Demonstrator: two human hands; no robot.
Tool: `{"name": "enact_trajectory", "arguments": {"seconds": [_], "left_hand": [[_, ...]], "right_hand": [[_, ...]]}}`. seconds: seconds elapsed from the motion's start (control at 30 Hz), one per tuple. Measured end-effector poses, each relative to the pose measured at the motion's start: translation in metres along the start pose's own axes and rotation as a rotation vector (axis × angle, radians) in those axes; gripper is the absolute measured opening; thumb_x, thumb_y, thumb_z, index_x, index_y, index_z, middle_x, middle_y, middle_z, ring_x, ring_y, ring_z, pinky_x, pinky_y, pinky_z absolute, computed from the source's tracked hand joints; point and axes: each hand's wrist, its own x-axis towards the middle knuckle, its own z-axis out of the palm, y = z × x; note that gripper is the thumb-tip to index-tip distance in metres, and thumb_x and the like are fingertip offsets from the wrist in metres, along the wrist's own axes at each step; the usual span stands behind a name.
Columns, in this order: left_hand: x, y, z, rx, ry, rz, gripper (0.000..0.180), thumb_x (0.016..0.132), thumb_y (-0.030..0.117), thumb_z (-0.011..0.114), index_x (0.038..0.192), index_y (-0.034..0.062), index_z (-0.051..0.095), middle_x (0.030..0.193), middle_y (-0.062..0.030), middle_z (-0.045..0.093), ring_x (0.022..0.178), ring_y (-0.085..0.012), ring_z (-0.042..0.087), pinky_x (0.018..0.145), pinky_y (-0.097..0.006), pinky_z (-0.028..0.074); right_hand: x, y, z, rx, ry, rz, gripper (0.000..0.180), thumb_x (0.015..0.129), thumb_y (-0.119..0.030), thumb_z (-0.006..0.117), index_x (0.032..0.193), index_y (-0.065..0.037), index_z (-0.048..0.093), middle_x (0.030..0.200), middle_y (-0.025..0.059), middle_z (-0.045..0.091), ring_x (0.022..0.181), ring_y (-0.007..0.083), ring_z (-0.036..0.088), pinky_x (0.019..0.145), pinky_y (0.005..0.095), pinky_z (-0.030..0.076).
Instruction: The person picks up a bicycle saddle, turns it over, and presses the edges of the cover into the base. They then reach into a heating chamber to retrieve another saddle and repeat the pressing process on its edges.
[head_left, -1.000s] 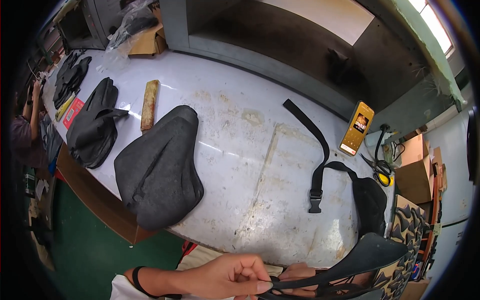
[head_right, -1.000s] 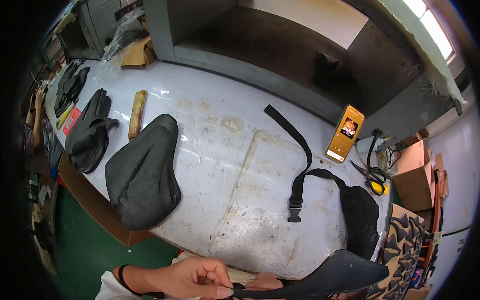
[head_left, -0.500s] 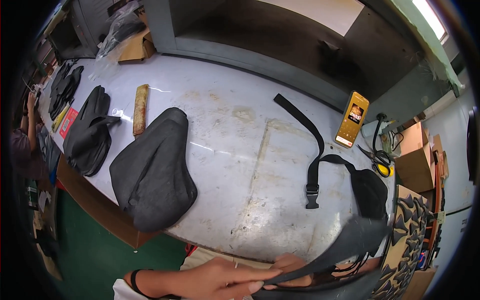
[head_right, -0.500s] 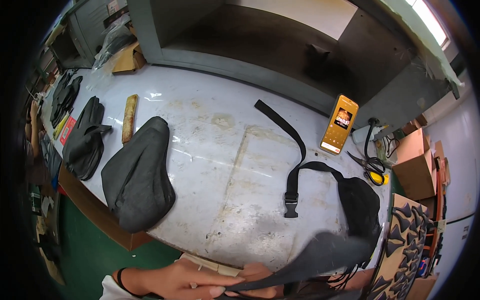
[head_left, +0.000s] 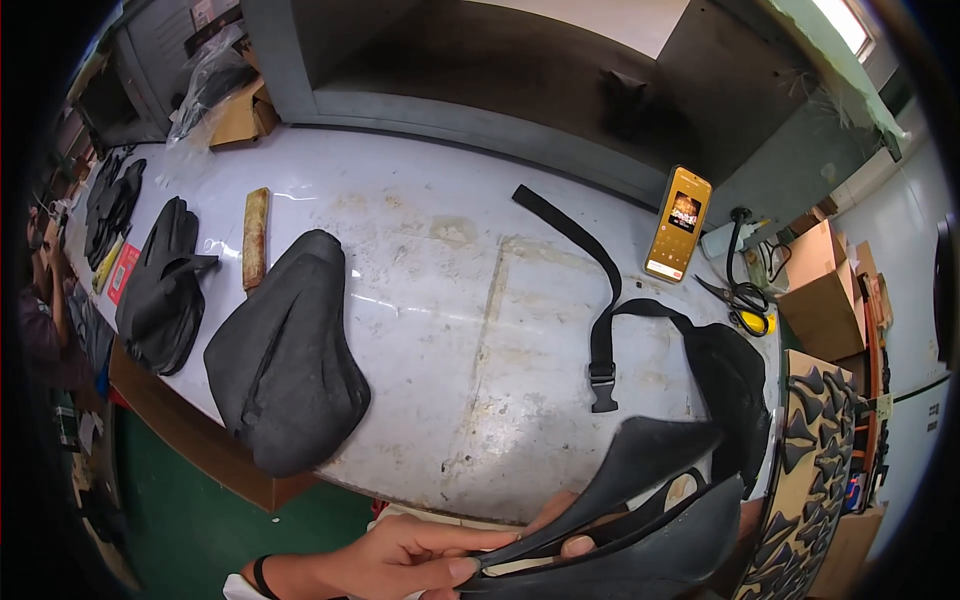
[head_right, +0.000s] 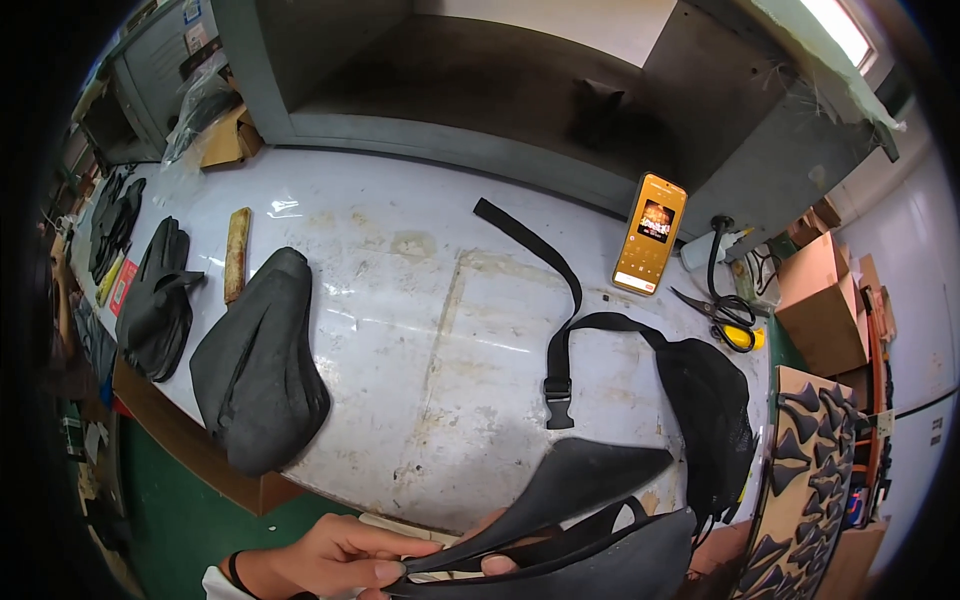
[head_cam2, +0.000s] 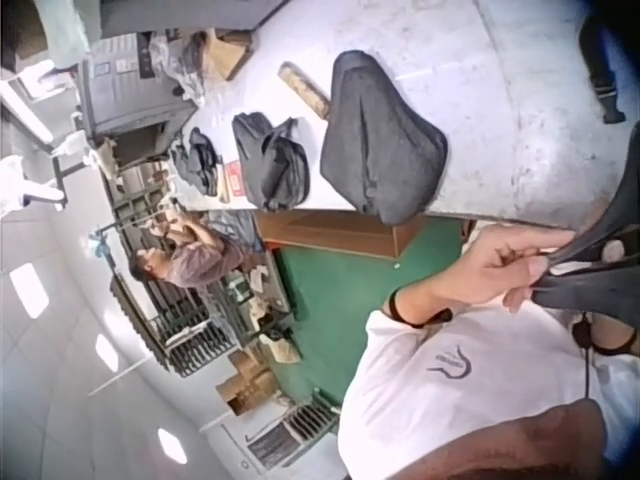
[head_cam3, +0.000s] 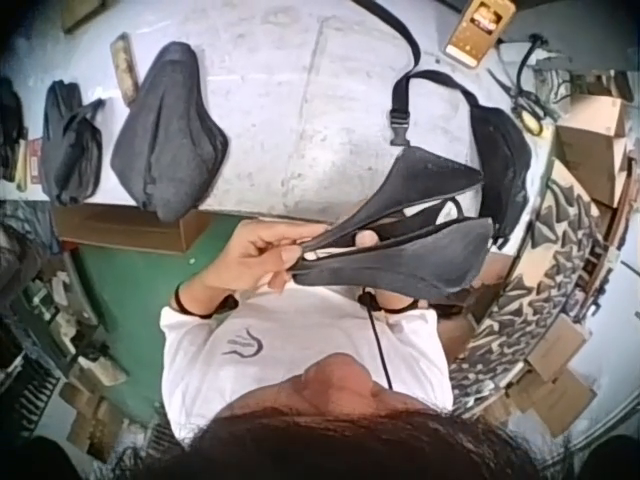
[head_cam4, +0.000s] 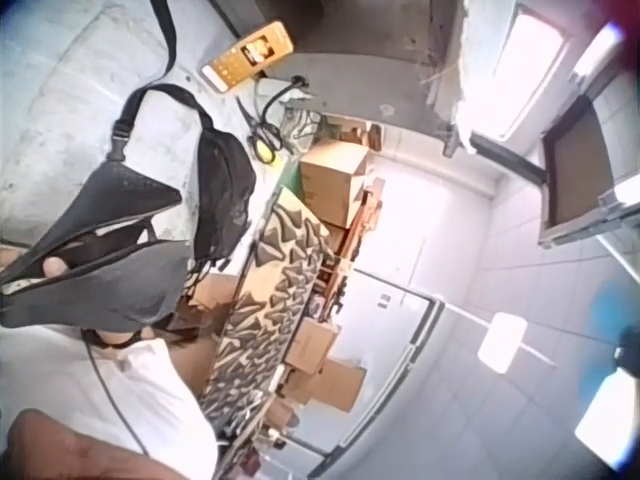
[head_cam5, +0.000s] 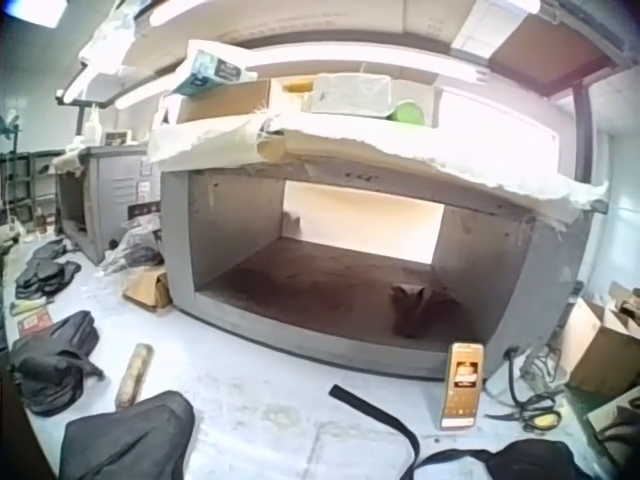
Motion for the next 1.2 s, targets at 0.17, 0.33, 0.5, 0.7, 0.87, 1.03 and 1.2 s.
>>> {"name": "enact_trajectory", "arguments": {"seconds": [0.17,0.33,0.5,0.7,0.87,1.03,1.2], "left_hand": [[-0.005,-0.003,-0.002,-0.023,0.016,0.034,0.037,0.099,0.010,0.052,0.135,-0.0026,0.051,0.066,0.0023,0.057,0.049,-0.0032,0.052,0.046,-0.018,0.042],[-0.008,-0.003,-0.001,-0.053,0.006,-0.003,0.038,0.099,0.010,0.053,0.135,-0.0033,0.051,0.068,0.0010,0.059,0.048,-0.0031,0.052,0.045,-0.018,0.041],[-0.008,-0.002,0.000,0.017,0.044,0.008,0.038,0.098,0.008,0.053,0.135,-0.0020,0.051,0.066,0.0012,0.059,0.048,-0.0026,0.052,0.045,-0.017,0.040],[-0.012,-0.006,0.012,0.195,0.074,0.206,0.038,0.097,0.006,0.054,0.135,-0.0001,0.053,0.062,0.0027,0.058,0.049,-0.0019,0.052,0.046,-0.018,0.039],[-0.005,-0.009,0.010,0.336,0.088,0.262,0.040,0.096,0.007,0.056,0.136,0.0005,0.052,0.059,0.0030,0.057,0.049,-0.0012,0.051,0.046,-0.018,0.040],[-0.004,-0.027,-0.013,0.415,0.162,0.383,0.033,0.096,0.010,0.060,0.127,0.0039,0.051,0.088,-0.0033,0.061,0.064,-0.0052,0.058,0.050,-0.017,0.040],[0.028,-0.014,0.001,-0.309,0.174,0.297,0.080,0.097,0.004,0.052,0.154,0.0179,-0.003,0.113,-0.0127,0.059,0.077,-0.0072,0.058,0.061,-0.022,0.045]], "right_hand": [[0.000,-0.007,0.032,0.013,0.241,-0.034,0.055,0.087,-0.049,0.067,0.107,0.003,0.067,0.105,0.0157,0.068,0.106,0.0253,0.063,0.098,0.0391,0.045],[-0.003,-0.001,0.053,-0.065,0.449,-0.169,0.045,0.089,-0.040,0.067,0.100,0.004,0.068,0.098,0.0176,0.068,0.098,0.0268,0.065,0.087,0.0392,0.050],[0.020,-0.008,0.016,-0.187,0.167,-0.116,0.041,0.092,-0.034,0.065,0.108,0.004,0.063,0.110,0.0195,0.062,0.106,0.0272,0.060,0.088,0.0407,0.050],[0.009,-0.027,0.035,0.176,0.115,0.309,0.044,0.092,-0.022,0.065,0.126,0.003,0.054,0.134,0.0210,0.051,0.127,0.0275,0.048,0.110,0.0423,0.036],[0.004,0.000,0.018,0.059,0.094,0.108,0.043,0.092,-0.024,0.066,0.124,0.003,0.054,0.134,0.0222,0.051,0.127,0.0289,0.048,0.111,0.0423,0.033],[0.009,0.007,0.029,0.036,0.120,0.056,0.041,0.092,-0.023,0.066,0.121,0.003,0.054,0.130,0.0220,0.052,0.123,0.0290,0.050,0.108,0.0425,0.036],[0.020,0.019,0.033,0.031,0.135,-0.010,0.038,0.092,-0.022,0.065,0.118,0.003,0.054,0.126,0.0219,0.054,0.120,0.0291,0.052,0.105,0.0428,0.038]]}}
